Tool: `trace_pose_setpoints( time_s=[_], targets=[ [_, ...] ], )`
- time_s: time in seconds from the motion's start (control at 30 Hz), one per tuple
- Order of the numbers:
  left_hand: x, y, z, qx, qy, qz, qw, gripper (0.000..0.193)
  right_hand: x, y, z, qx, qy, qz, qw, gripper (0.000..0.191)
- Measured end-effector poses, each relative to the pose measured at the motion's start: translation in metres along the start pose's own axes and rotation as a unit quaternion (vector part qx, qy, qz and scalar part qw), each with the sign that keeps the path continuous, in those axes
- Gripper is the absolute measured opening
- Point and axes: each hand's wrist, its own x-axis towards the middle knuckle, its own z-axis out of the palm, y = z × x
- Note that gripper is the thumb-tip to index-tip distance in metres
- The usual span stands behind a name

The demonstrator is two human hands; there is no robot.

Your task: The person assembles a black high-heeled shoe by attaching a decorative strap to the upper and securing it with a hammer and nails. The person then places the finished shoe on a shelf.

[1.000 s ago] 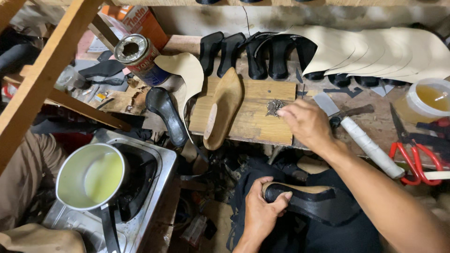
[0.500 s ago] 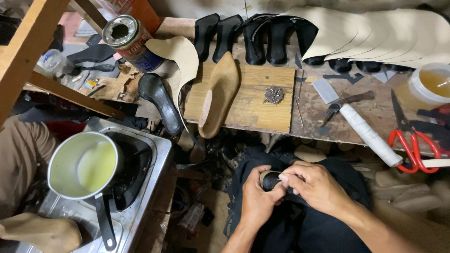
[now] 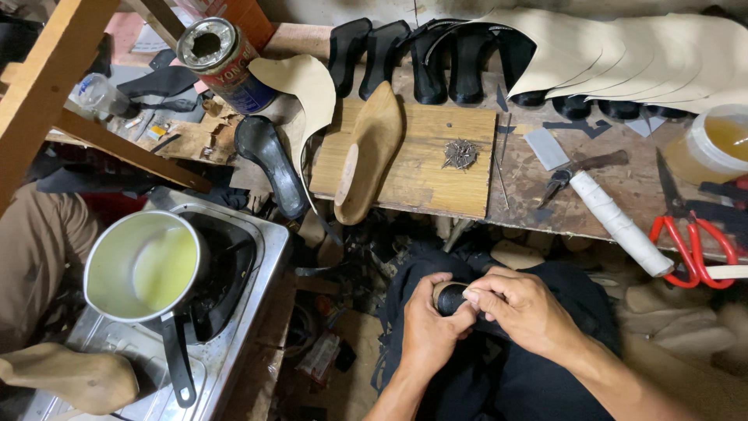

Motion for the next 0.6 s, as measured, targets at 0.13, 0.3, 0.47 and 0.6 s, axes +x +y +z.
trace_pose_setpoints(
  time_s=[0.13,0.3,0.47,0.6],
  targets=[
    [0.0013,0.0022,-0.0008,0.009,0.003,0.0,1.0,0.056,0.0012,0.002,0.0014,0.033,0.015,-0.003,0.999,0.017],
    [0.0042,0.0035,-0.0029,0.025,0.007,0.013,1.0,0.057,0.0026,0.0035,0.0029,0.016,0.022,-0.012,1.0,0.018],
    [0.008,0.0033,-0.0025,0.023,0.007,-0.004,1.0,0.056,0.005,0.0053,0.0017,0.017,0.017,-0.016,1.0,0.017],
    [0.0097,0.0027,-0.0018,0.017,0.0,-0.003,1.0,0.055,0.0056,0.0067,0.0016,0.021,0.017,-0.02,0.999,0.018]
  ],
)
